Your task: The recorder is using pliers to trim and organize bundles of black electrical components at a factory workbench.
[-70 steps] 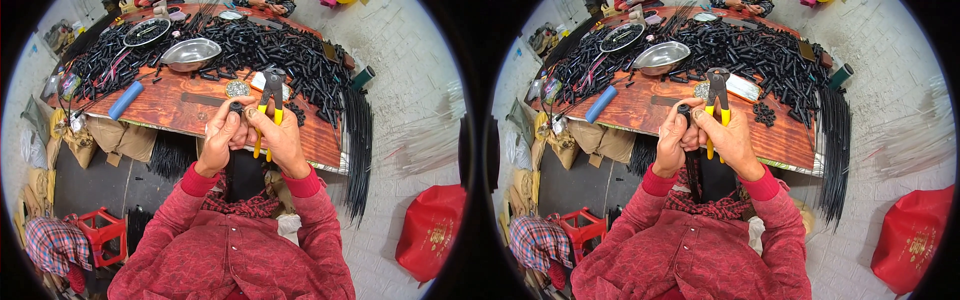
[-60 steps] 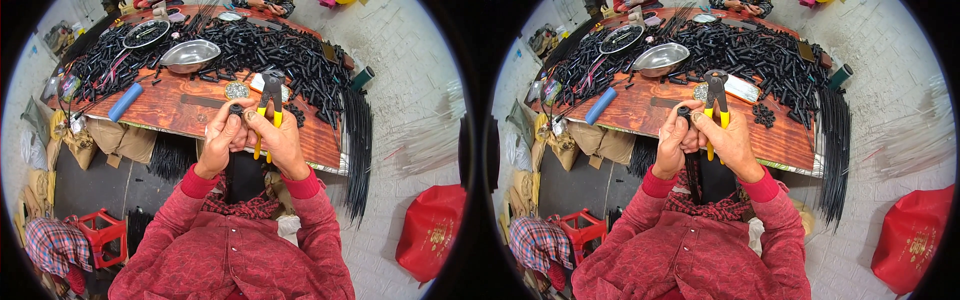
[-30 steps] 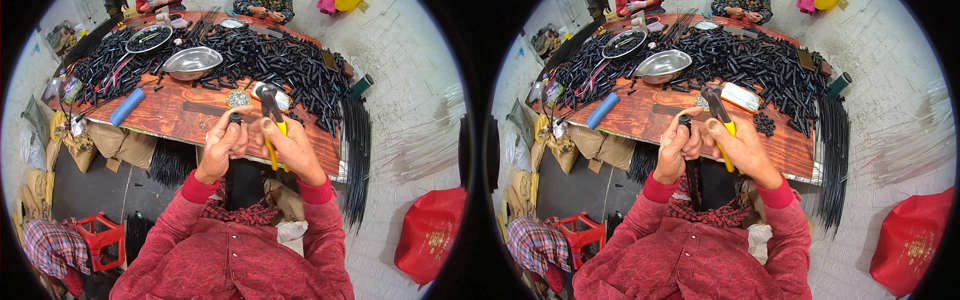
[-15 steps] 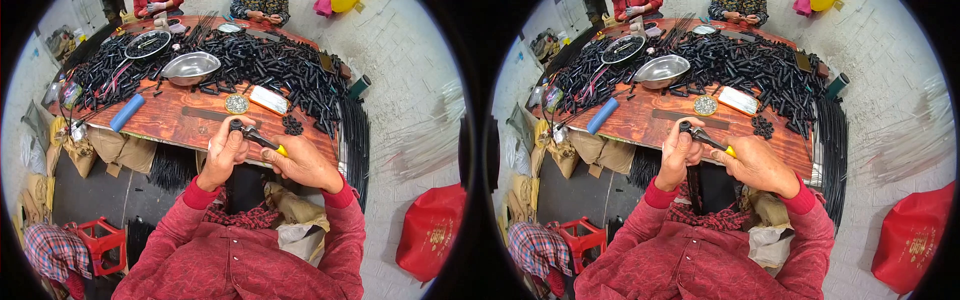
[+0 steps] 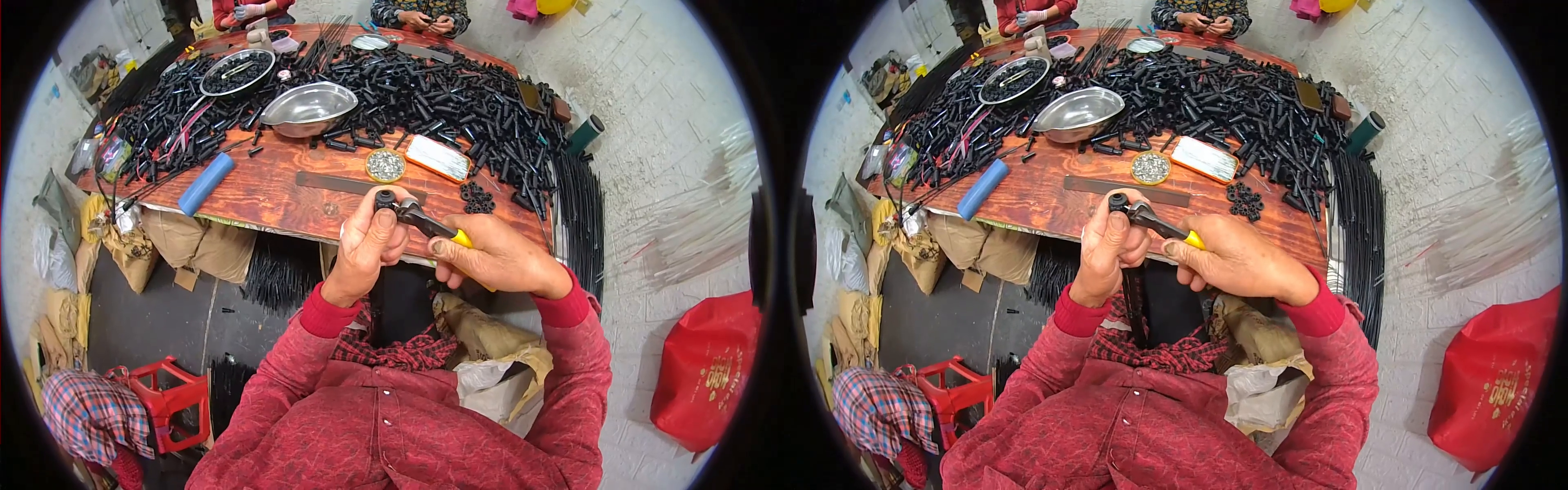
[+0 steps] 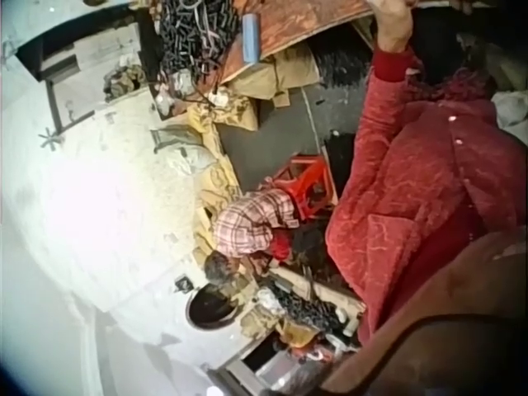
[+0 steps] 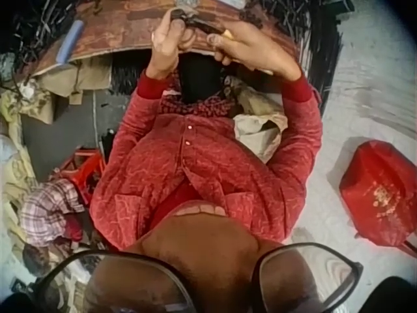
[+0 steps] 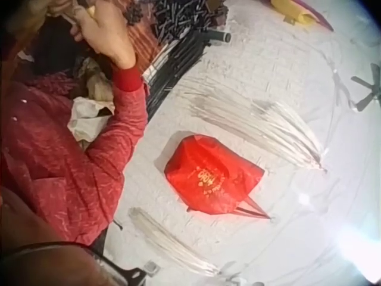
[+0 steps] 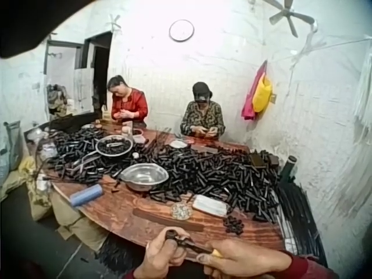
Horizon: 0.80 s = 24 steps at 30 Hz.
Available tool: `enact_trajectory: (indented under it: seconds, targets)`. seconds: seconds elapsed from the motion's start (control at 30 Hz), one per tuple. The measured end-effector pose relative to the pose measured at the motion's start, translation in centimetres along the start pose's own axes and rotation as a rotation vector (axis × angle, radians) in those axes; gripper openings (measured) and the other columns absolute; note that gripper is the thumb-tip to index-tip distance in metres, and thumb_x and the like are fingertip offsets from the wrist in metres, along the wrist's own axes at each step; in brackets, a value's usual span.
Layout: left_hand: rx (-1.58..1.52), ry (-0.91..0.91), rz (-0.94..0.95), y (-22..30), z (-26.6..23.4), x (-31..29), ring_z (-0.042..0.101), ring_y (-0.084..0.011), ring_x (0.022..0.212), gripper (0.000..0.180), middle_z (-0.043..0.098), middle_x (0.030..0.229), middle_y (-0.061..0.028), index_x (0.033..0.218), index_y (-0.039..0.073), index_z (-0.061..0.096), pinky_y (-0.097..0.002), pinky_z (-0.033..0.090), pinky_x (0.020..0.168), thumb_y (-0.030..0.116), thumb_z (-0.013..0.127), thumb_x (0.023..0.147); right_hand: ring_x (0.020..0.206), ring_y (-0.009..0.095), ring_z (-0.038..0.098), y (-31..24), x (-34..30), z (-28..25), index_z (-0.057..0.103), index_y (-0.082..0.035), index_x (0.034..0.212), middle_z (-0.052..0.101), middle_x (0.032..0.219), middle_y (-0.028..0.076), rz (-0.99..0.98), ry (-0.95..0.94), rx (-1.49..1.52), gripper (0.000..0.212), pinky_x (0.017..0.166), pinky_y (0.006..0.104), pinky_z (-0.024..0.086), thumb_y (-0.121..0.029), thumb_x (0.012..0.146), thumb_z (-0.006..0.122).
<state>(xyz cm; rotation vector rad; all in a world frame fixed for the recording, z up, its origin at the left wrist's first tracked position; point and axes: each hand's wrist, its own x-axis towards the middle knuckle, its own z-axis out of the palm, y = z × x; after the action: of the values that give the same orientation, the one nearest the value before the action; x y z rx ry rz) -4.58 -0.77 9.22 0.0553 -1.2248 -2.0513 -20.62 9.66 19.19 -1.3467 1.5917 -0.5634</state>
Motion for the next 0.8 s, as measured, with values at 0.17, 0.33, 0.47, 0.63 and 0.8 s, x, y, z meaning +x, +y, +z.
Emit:
enact_trajectory:
  seconds: [0.17,0.33,0.47,0.63,0.8]
  targets:
    - [0.007,-0.011,0.007,0.1,-0.2,0.1,0.025,-0.0021,0.048,0.042,0.029,0.061,0.0065,0.118,0.002,0.047,-0.0201,0.018,0.043,0.039,0.049,0.101,0.069,0.012,0.066,-0.2,0.3,-0.7,0.058,0.002,0.110,0.067,0.081,0.008,-0.032,-0.078,0.059,0.037,0.062,0.0274,0.054,-0.032,0.101,0.051]
    - [0.011,0.007,0.014,-0.1,-0.1,0.1,0.025,-0.0021,0.048,0.042,0.030,0.061,0.0061,0.119,0.002,0.047,-0.0200,0.019,0.043,0.039,0.049,0.101,0.078,0.012,0.065,-1.3,0.3,-1.9,0.052,-0.001,0.124,0.067,0.095,0.007,0.019,-0.237,0.168,0.044,0.064,0.0255,0.052,-0.038,0.100,0.050]
    - [0.059,0.015,0.026,-0.2,-0.4,0.1,0.027,-0.0021,0.050,0.037,0.033,0.062,0.0058,0.121,0.003,0.046,-0.0197,0.021,0.045,0.035,0.047,0.102,0.077,0.011,0.065,-2.1,0.5,-2.5,0.051,-0.002,0.126,0.067,0.095,0.007,0.080,-0.234,0.092,0.045,0.063,0.0245,0.052,-0.038,0.100,0.050]
    - [0.077,0.005,0.035,-0.7,-0.5,0.5,0.030,-0.0021,0.052,0.032,0.035,0.063,0.0056,0.121,0.004,0.046,-0.0192,0.023,0.046,0.030,0.046,0.103,0.075,0.011,0.065,-2.6,1.1,-3.3,0.053,-0.001,0.122,0.067,0.089,0.006,0.159,-0.261,0.061,0.042,0.060,0.0242,0.051,-0.037,0.101,0.049]
    - [0.091,0.033,0.015,-0.9,-0.8,1.1,0.029,-0.0016,0.053,0.029,0.036,0.064,0.0063,0.120,0.004,0.046,-0.0191,0.024,0.046,0.028,0.044,0.104,0.068,0.010,0.064,-3.1,1.7,-3.6,0.055,0.000,0.117,0.067,0.080,0.006,0.224,-0.230,-0.033,0.039,0.056,0.0242,0.050,-0.035,0.102,0.048]
